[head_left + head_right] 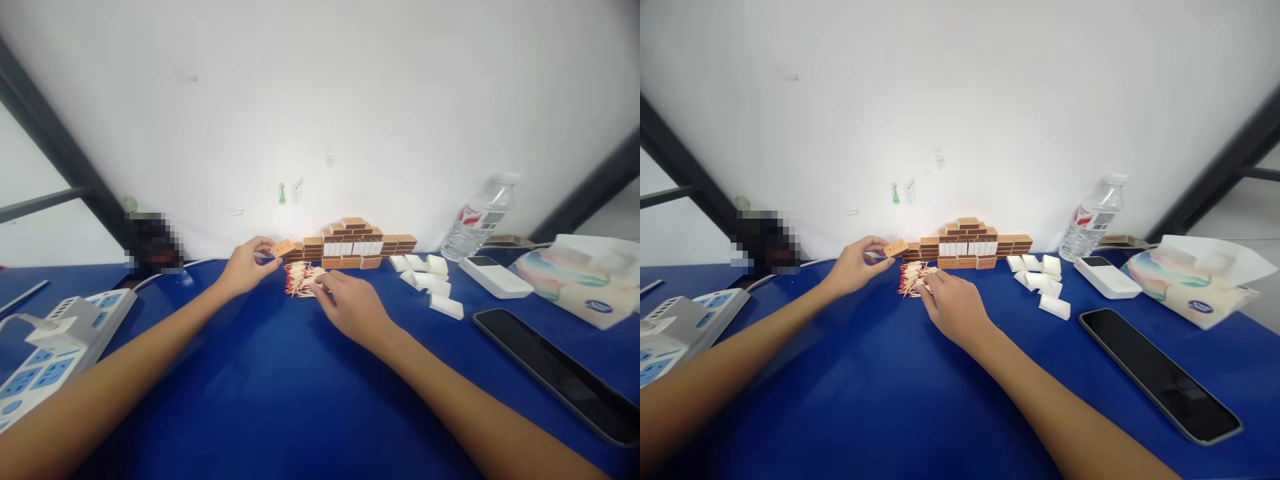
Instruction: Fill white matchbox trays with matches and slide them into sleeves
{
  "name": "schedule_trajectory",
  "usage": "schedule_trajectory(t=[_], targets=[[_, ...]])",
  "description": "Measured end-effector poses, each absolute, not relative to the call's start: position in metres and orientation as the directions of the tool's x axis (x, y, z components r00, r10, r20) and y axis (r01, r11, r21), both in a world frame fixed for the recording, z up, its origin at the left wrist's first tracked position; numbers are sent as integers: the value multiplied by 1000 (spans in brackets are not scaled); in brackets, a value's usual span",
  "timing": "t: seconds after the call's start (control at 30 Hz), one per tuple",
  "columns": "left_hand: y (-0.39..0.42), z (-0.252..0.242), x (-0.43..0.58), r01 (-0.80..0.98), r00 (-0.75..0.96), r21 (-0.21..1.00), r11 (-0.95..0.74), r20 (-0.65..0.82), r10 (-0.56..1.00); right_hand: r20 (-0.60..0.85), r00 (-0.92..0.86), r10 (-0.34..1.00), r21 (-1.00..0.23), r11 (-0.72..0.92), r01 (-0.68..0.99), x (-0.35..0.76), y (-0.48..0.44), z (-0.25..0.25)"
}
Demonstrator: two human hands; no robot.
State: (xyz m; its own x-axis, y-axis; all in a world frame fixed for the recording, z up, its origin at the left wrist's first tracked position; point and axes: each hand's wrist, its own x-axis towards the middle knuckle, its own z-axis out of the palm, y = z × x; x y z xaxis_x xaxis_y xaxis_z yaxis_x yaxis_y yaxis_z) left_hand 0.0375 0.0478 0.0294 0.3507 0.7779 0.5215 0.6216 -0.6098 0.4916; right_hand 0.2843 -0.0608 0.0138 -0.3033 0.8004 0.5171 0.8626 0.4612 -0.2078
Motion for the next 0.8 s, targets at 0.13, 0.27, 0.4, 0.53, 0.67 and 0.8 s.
schedule_trajectory(t=[0.13, 0.27, 0.4, 0.53, 0.67, 0.8], targets=[[88, 27, 48, 685, 359, 398, -610, 543, 759, 451, -304, 839, -140, 403, 905, 288, -59, 19], [96, 24, 58, 745, 327, 322, -585, 588, 740, 410, -297, 863, -88, 361, 928, 292, -57, 25], [90, 21, 66, 795, 250, 306, -524, 621, 742, 395, -298, 869, -66, 351, 934, 293, -57, 26], [87, 19, 75, 830, 178, 319, -457, 625, 760, 380, -285, 880, -51, 328, 943, 292, -57, 27], [85, 24, 83, 812, 209, 334, -478, 598, 774, 370, -217, 903, -39, 249, 968, 303, -50, 35], [67, 31, 81, 776, 273, 335, -534, 586, 763, 331, -33, 943, -28, 44, 999, 339, -39, 47]])
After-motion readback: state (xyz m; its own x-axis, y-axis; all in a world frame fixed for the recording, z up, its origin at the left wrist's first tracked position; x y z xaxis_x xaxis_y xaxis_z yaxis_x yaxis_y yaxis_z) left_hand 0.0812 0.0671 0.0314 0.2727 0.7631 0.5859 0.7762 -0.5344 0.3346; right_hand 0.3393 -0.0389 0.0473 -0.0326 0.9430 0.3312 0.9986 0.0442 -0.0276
